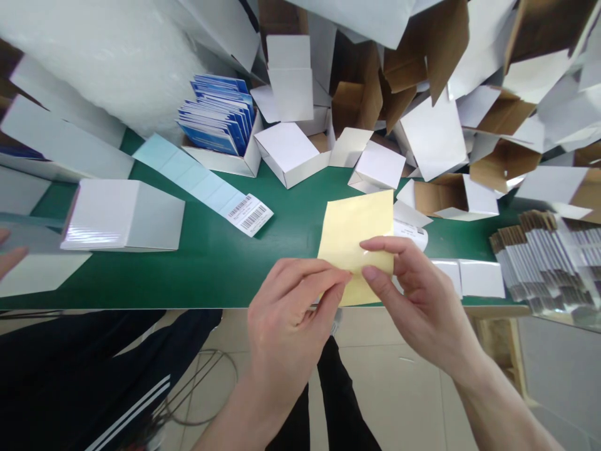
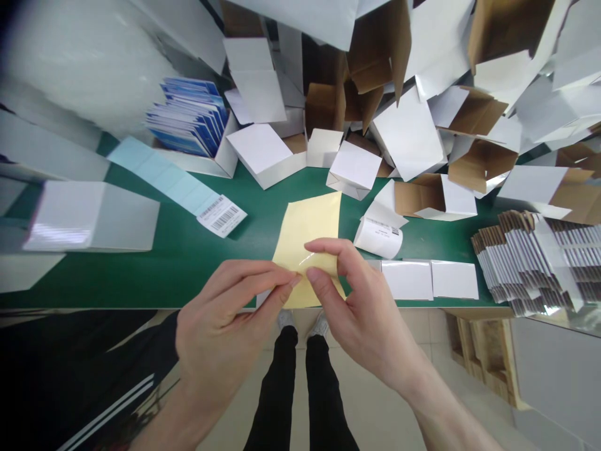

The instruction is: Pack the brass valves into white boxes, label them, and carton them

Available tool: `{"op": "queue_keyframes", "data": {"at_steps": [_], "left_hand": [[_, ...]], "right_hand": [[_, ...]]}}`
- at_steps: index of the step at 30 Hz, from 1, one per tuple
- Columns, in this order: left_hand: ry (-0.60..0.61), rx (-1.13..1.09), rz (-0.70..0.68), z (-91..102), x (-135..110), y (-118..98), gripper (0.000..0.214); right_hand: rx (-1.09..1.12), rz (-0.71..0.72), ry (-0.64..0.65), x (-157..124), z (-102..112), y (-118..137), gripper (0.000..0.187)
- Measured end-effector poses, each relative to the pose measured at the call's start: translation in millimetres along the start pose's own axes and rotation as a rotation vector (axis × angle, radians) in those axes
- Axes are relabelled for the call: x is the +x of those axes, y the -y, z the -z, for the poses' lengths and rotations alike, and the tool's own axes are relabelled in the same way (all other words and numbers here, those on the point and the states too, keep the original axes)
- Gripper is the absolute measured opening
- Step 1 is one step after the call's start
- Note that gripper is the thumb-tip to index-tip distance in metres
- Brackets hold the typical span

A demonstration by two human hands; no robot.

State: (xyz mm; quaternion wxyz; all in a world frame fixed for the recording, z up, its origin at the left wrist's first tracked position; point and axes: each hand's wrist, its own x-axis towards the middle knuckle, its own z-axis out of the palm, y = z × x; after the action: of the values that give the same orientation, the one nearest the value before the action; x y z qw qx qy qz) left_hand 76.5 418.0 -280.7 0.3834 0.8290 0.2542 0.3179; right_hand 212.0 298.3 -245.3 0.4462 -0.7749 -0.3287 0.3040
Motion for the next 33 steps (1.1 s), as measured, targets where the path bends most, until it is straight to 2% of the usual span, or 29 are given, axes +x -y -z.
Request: {"op": "queue_keyframes", "data": {"at_steps": [2, 4, 9, 11, 12, 14, 16, 17, 19, 21, 23, 26, 28, 29, 31, 33], "left_hand": [[-0.023, -0.010, -0.046, 1.1, -3.0, -0.8, 0.024], [-0.027, -0.057, -0.029, 3.7, -6.7, -2.0, 0.026], [-0.067, -0.356, 0.317, 9.4, -17.1, 9.1, 0.013], [-0.075, -0.453, 0.422, 10.5, -21.1, 20.9, 0.007], [-0.056, -0.485, 0.470, 11.2, -23.2, 27.0, 0.006], [-0.006, -0.539, 0.552, 13.7, -27.5, 36.5, 0.009], [0.060, -0.571, 0.596, 17.3, -31.7, 40.2, 0.011], [0.095, -0.583, 0.600, 19.3, -33.5, 39.7, 0.011], [0.181, -0.600, 0.585, 23.2, -36.4, 35.1, 0.010], [0.280, -0.605, 0.569, 26.5, -38.6, 27.9, 0.010], [0.368, -0.592, 0.564, 28.9, -40.8, 21.1, 0.011], [0.450, -0.531, 0.540, 31.0, -45.2, 17.5, 0.013], [0.417, -0.410, 0.457, 30.5, -48.1, 23.2, 0.014], [0.374, -0.310, 0.382, 29.3, -49.0, 29.1, 0.026], [0.296, -0.067, 0.154, 24.3, -48.5, 46.3, 0.059], [0.311, 0.133, -0.114, 15.3, -44.1, 67.4, 0.074]], "right_hand": [[0.022, -0.049, 0.016, 6.7, 1.7, -0.7, 0.026], [0.010, -0.060, -0.012, 26.4, 3.5, -6.0, 0.026], [-0.042, 0.153, -0.312, 115.7, 1.0, -40.8, 0.033], [-0.080, 0.167, -0.363, 137.3, -1.0, -53.6, 0.043], [-0.124, 0.152, -0.366, 138.8, -1.5, -57.0, 0.048], [-0.240, 0.112, -0.367, 121.5, -2.4, -56.6, 0.053], [-0.296, 0.077, -0.369, 82.6, -5.0, -48.5, 0.049], [-0.243, 0.053, -0.347, 59.2, -7.4, -43.3, 0.044], [-0.014, -0.034, -0.121, 13.6, -14.5, -34.3, 0.029], [0.129, -0.096, 0.029, -21.1, -23.2, -30.1, 0.019], [0.183, -0.126, 0.093, -40.9, -31.2, -30.5, 0.011], [0.195, -0.149, 0.121, -49.2, -37.4, -35.2, 0.009], [0.188, -0.177, 0.072, -48.6, -36.5, -39.5, 0.012], [0.192, -0.200, 0.027, -48.1, -34.7, -42.0, 0.013], [0.243, -0.267, -0.064, -48.0, -29.9, -48.1, 0.014], [0.331, -0.332, -0.123, -49.6, -25.1, -54.8, 0.015]]}}
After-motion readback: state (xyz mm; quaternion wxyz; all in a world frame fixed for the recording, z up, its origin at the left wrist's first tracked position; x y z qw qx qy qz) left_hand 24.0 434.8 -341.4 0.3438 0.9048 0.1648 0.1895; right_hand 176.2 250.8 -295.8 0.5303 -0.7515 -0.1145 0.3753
